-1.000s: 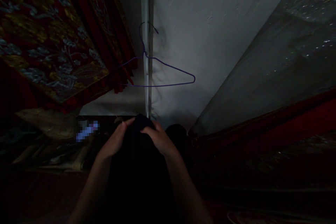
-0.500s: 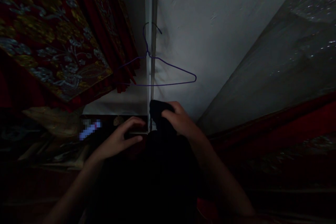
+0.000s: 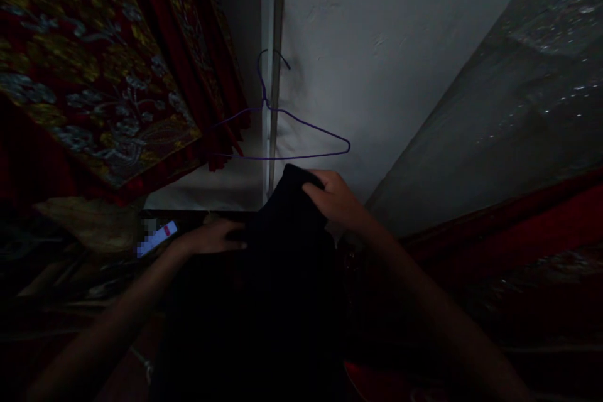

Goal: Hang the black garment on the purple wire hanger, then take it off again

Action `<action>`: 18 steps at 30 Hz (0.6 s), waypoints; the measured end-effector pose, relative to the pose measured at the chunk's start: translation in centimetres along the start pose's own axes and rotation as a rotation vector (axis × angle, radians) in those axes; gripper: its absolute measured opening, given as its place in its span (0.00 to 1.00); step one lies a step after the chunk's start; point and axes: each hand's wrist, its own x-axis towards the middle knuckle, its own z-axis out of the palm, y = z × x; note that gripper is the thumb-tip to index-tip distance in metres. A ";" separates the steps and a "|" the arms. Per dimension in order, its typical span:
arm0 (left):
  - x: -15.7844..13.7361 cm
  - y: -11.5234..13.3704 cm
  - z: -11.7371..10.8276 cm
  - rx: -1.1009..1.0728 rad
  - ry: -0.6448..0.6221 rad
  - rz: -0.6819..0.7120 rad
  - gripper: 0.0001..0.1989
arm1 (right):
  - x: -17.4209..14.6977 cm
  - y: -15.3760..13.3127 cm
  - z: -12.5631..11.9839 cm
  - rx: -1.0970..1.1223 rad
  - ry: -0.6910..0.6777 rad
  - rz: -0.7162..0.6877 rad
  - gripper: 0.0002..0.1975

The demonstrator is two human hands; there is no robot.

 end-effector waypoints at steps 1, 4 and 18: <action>-0.6 -0.7 -0.9 0.069 0.004 -0.054 0.19 | 0.7 0.3 -0.6 -0.023 0.056 -0.017 0.09; -2.8 -2.1 -3.3 0.126 0.071 -0.151 0.17 | 3.4 1.6 -1.7 -0.062 0.175 -0.077 0.08; -5.5 -0.4 -10.1 0.205 0.523 -0.068 0.20 | 6.7 8.6 4.0 -0.124 0.069 -0.161 0.17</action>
